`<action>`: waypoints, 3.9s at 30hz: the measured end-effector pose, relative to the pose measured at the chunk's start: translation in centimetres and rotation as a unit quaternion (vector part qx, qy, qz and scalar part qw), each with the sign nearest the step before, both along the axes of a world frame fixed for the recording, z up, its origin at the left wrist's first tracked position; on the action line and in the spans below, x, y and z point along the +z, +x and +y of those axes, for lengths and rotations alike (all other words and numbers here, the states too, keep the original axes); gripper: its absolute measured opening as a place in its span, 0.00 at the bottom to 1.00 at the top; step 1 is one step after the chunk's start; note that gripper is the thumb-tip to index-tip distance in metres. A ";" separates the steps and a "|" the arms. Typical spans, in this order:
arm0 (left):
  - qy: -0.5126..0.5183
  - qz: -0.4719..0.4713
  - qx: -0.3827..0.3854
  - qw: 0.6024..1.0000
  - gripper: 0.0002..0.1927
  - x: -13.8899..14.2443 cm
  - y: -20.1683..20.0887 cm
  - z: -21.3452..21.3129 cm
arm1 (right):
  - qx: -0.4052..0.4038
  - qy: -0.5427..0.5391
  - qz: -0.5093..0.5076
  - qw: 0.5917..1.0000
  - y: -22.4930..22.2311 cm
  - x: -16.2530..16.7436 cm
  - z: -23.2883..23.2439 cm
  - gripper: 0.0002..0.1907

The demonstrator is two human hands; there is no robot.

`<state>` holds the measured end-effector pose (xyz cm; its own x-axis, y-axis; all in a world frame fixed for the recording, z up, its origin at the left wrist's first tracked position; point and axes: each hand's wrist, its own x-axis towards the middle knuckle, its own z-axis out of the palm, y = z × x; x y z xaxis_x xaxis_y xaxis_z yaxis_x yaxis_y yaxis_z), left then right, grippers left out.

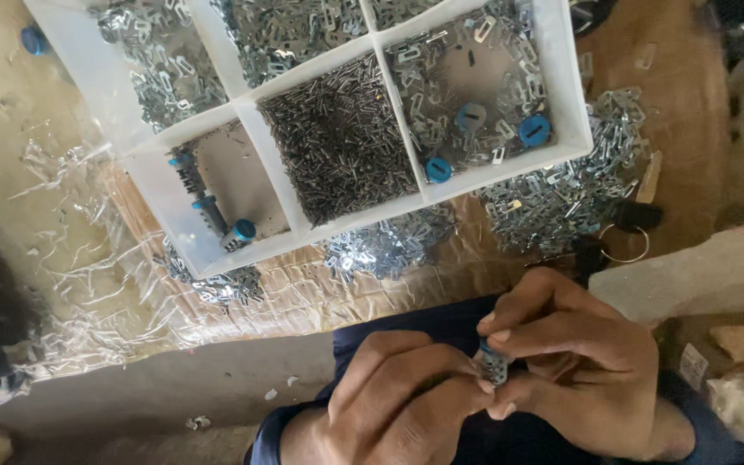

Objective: The person assembles small spring-loaded keychain hardware at a workbench. They pick metal springs, blue plastic caps, and small metal clips from a compartment tray and piles on the table, then press and fit the parts together by hand one piece at a time, placing finished assemblies aside.

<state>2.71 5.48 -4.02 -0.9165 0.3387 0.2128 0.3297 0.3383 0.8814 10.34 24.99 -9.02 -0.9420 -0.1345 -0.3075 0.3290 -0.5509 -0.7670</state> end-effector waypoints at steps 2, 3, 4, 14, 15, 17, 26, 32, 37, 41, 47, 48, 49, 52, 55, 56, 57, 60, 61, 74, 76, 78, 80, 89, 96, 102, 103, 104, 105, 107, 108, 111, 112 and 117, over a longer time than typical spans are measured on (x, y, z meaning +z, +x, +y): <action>-0.041 0.004 -0.045 0.998 0.14 0.3 0.0 -0.4 | -0.004 -0.016 -0.007 1.000 0.1 0.0 -0.1 0.17; -0.062 0.006 -0.068 0.996 0.14 0.3 -0.1 -0.7 | -0.006 -0.024 -0.010 1.000 0.0 0.1 0.1 0.16; -0.062 0.020 -0.094 0.993 0.14 0.2 -0.1 -1.0 | -0.006 -0.015 0.003 1.000 -0.1 0.1 0.2 0.14; -0.075 -0.043 -0.086 0.993 0.18 0.3 -1.6 5.9 | -0.016 0.107 -0.002 0.994 1.5 0.6 8.9 0.15; -0.154 0.112 -0.068 0.979 0.18 0.5 -2.1 6.7 | -0.072 0.128 -0.038 0.988 2.2 0.9 9.4 0.16; -0.226 0.133 -0.039 0.964 0.15 0.3 -3.2 7.7 | -0.096 0.147 -0.035 0.984 3.0 1.0 10.2 0.12; 0.409 -0.219 0.098 0.881 0.10 -0.5 -0.5 1.0 | -0.048 0.154 0.022 0.987 -0.5 -0.4 4.7 0.11; 0.273 -0.127 0.111 0.947 0.12 -0.9 2.3 -5.1 | 0.077 -0.069 -0.084 0.991 -1.2 -0.9 -2.5 0.14; 0.243 -0.187 0.001 0.952 0.11 -1.3 1.8 -8.8 | 0.138 -0.049 -0.122 0.982 -2.9 -0.2 -4.2 0.15; 0.043 -0.135 -0.025 0.990 0.09 0.2 0.3 -10.5 | 0.250 -0.061 -0.023 0.966 -4.9 0.6 -4.7 0.21; -0.080 0.002 0.286 0.955 0.16 4.4 0.7 -10.4 | 0.252 0.500 0.364 0.744 -11.6 4.7 -6.3 0.21; -0.070 0.022 0.318 0.945 0.18 4.6 0.7 -10.7 | 0.264 0.551 0.404 0.681 -13.5 5.7 -7.1 0.17; -0.094 0.042 0.314 0.944 0.18 4.5 0.5 -11.2 | 0.274 0.601 0.433 0.613 -15.4 6.7 -7.9 0.13; -0.236 0.120 0.244 0.933 0.16 3.8 0.0 -12.8 | 0.289 0.671 0.524 0.437 -20.6 7.5 -11.6 0.18; -0.267 0.124 0.251 0.922 0.14 2.7 0.2 -13.3 | 0.237 0.771 0.576 0.130 -23.8 5.8 -14.7 0.10; -0.266 0.111 0.256 0.923 0.14 2.6 0.5 -13.4 | 0.225 0.784 0.568 0.114 -24.1 5.2 -15.5 0.08; -0.263 0.097 0.260 0.924 0.15 2.5 0.8 -13.5 | 0.228 0.766 0.587 0.125 -24.3 4.7 -15.9 0.06; -0.255 0.079 0.264 0.927 0.15 2.1 1.4 -13.6 | 0.233 0.715 0.641 0.152 -24.7 4.1 -16.1 0.06; -0.252 0.081 0.261 0.928 0.15 1.9 1.3 -13.6 | 0.228 0.708 0.651 0.153 -24.9 4.2 -16.1 0.06; -0.239 0.071 0.251 0.936 0.15 5.4 -5.4 -7.1 | 0.422 0.578 0.569 0.405 -25.4 7.5 -11.7 0.06; -0.185 0.024 0.264 0.947 0.13 5.9 -6.0 -6.1 | 0.481 0.557 0.543 0.405 -25.4 7.5 -11.8 0.04; -0.186 0.055 0.244 0.950 0.12 5.6 -6.8 -5.6 | 0.506 0.554 0.516 0.412 -25.4 7.1 -12.3 0.05; -0.195 0.069 0.240 0.949 0.12 5.3 -7.1 -5.6 | 0.503 0.556 0.510 0.423 -25.3 6.5 -13.0 0.10; -0.140 0.049 0.294 0.944 0.12 5.2 -6.3 -6.6 | 0.240 0.599 0.629 0.433 -26.6 7.8 -11.0 0.06; -0.167 0.170 0.237 0.942 0.14 6.3 -8.3 -4.9 | 0.410 0.540 0.541 0.498 -24.7 4.9 -13.5 0.09; -0.119 0.085 0.247 0.958 0.15 5.3 -4.8 -8.3 | 0.435 0.568 0.552 0.428 -24.1 5.2 -14.6 0.06; -0.095 0.072 0.259 0.959 0.15 5.0 -4.4 -8.6 | 0.411 0.577 0.562 0.427 -24.2 5.9 -14.0 0.05; -0.097 0.057 0.282 0.953 0.14 4.8 -4.3 -8.8 | 0.386 0.586 0.571 0.425 -24.4 6.7 -13.0 0.05; -0.099 0.040 0.306 0.946 0.13 4.7 -4.4 -8.8 | 0.339 0.597 0.576 0.443 -24.8 7.5 -12.0 0.09; -0.147 0.063 0.287 0.945 0.12 5.0 -5.4 -8.3 | 0.256 0.582 0.561 0.530 -25.6 9.0 -9.1 0.15; -0.191 0.105 0.244 0.945 0.11 5.2 -6.5 -8.0 | 0.219 0.554 0.540 0.595 -25.9 9.6 -7.0 0.18; -0.269 0.133 0.068 0.951 0.11 5.8 -10.0 -6.3 | 0.221 0.459 0.397 0.763 -27.2 10.0 -1.9 0.08; -0.289 0.132 0.042 0.947 0.10 5.5 -11.1 -5.5 | 0.216 0.424 0.363 0.801 -27.3 9.8 -0.8 0.08; -0.398 0.111 -0.021 0.910 0.07 2.3 -13.9 -3.4 | 0.187 0.074 0.123 0.972 -25.5 6.5 -0.1 0.13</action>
